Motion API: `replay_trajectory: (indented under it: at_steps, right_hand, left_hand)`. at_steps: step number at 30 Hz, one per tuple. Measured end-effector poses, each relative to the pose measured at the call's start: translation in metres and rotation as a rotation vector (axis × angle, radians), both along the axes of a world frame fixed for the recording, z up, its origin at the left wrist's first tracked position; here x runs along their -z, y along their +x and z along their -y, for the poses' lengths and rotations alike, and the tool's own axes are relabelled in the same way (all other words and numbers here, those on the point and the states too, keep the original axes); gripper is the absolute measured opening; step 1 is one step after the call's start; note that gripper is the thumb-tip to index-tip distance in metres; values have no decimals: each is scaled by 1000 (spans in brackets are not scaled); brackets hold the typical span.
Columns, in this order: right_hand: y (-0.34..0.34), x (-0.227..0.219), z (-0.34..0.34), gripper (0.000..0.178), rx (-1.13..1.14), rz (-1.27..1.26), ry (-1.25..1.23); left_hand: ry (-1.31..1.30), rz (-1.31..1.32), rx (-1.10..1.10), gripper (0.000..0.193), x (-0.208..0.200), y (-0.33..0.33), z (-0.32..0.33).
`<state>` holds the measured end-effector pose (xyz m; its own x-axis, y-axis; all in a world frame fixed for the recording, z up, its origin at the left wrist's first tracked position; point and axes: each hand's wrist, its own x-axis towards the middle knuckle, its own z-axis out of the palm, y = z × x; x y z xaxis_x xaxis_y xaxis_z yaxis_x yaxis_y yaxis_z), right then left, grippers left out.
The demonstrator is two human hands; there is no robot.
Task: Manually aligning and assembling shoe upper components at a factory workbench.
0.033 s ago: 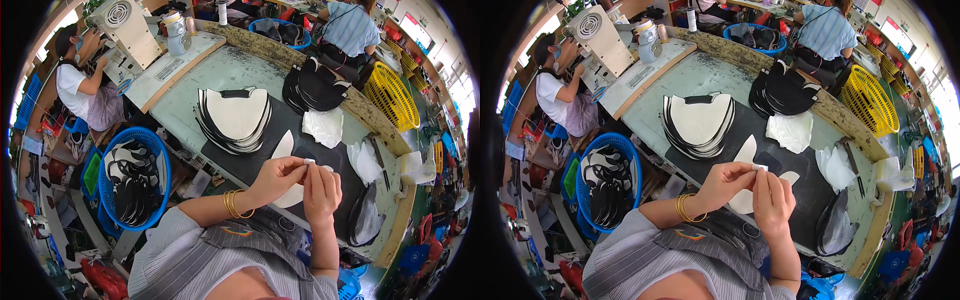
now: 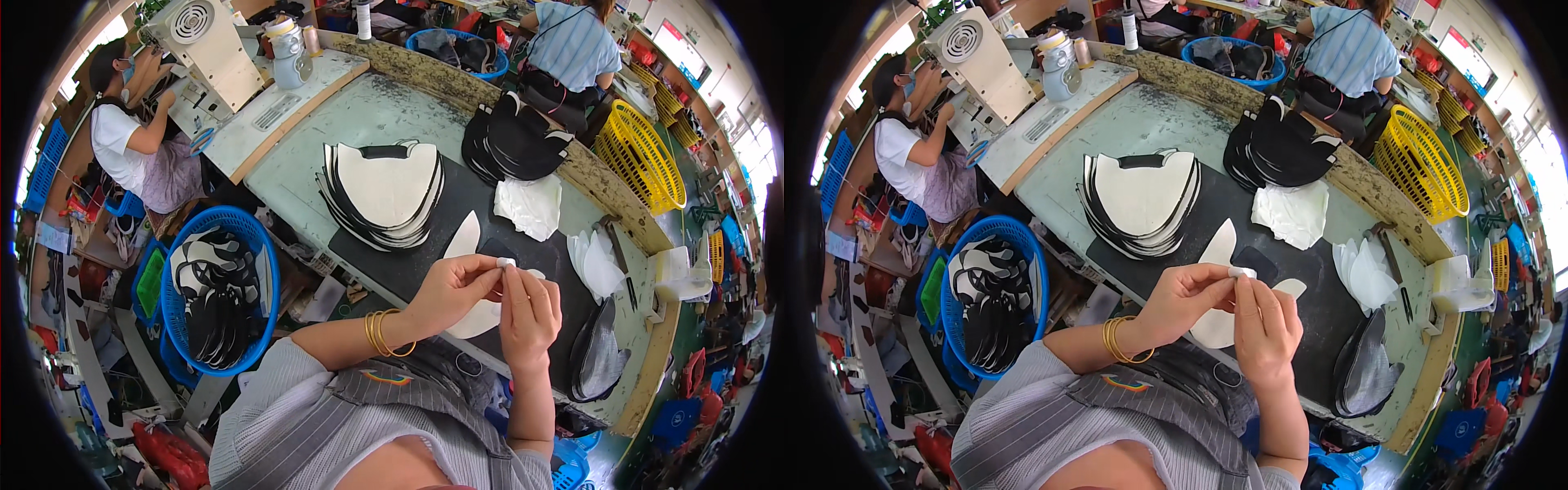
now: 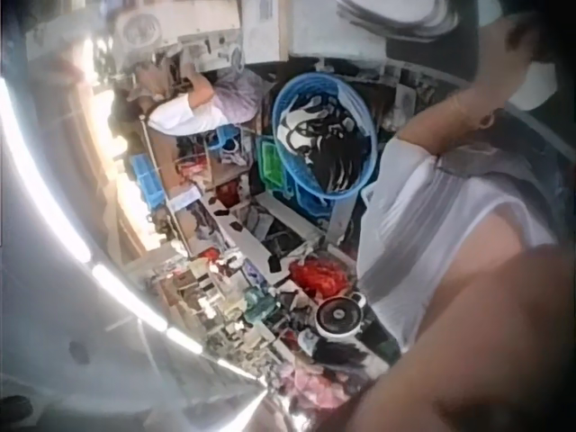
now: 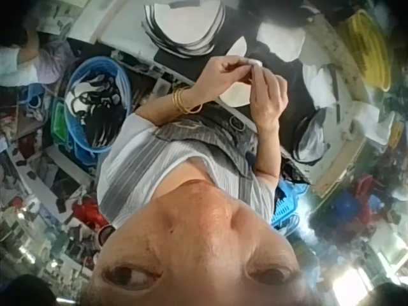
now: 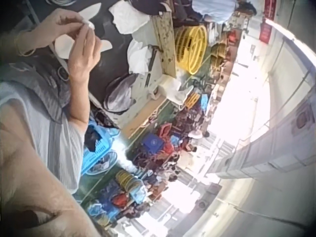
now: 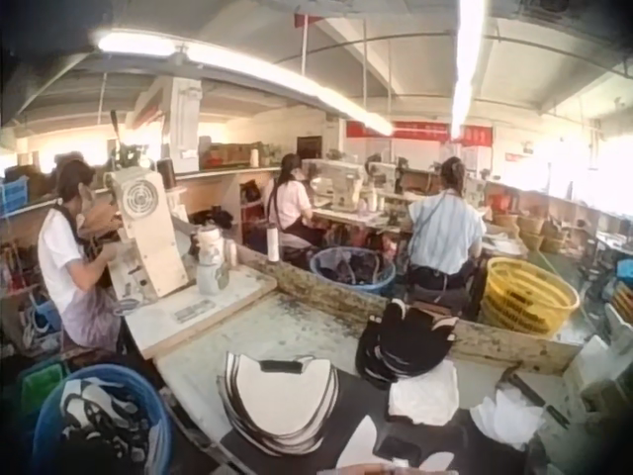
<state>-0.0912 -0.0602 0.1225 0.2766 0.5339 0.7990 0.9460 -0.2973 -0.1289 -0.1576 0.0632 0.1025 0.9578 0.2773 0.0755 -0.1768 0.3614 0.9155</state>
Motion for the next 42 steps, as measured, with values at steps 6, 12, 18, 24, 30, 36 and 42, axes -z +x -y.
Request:
replay_trajectory:
  at_steps: [6,12,18,24,30,36,42]
  right_hand:
    - [1,10,1,27,65,25,-52]
    - [-1,23,25,16,285,-644,450]
    - [-7,16,15,25,113,-182,70]
    - [-6,21,18,24,151,-90,-39]
    - [-6,23,28,14,191,-548,405]
    - [-10,16,15,14,6,-722,414]
    - [-4,13,13,16,16,-635,309]
  left_hand:
    - [122,-39,-5,18,11,2,0]
    - [-154,-103,8,22,20,6,7]
    - [-63,12,-23,23,19,2,26]
    - [3,-105,65,23,12,-1,15]
    - [-238,-159,96,23,14,7,19]
    - [-234,31,158,24,13,3,16]
    - [-253,43,129,23,11,3,11]
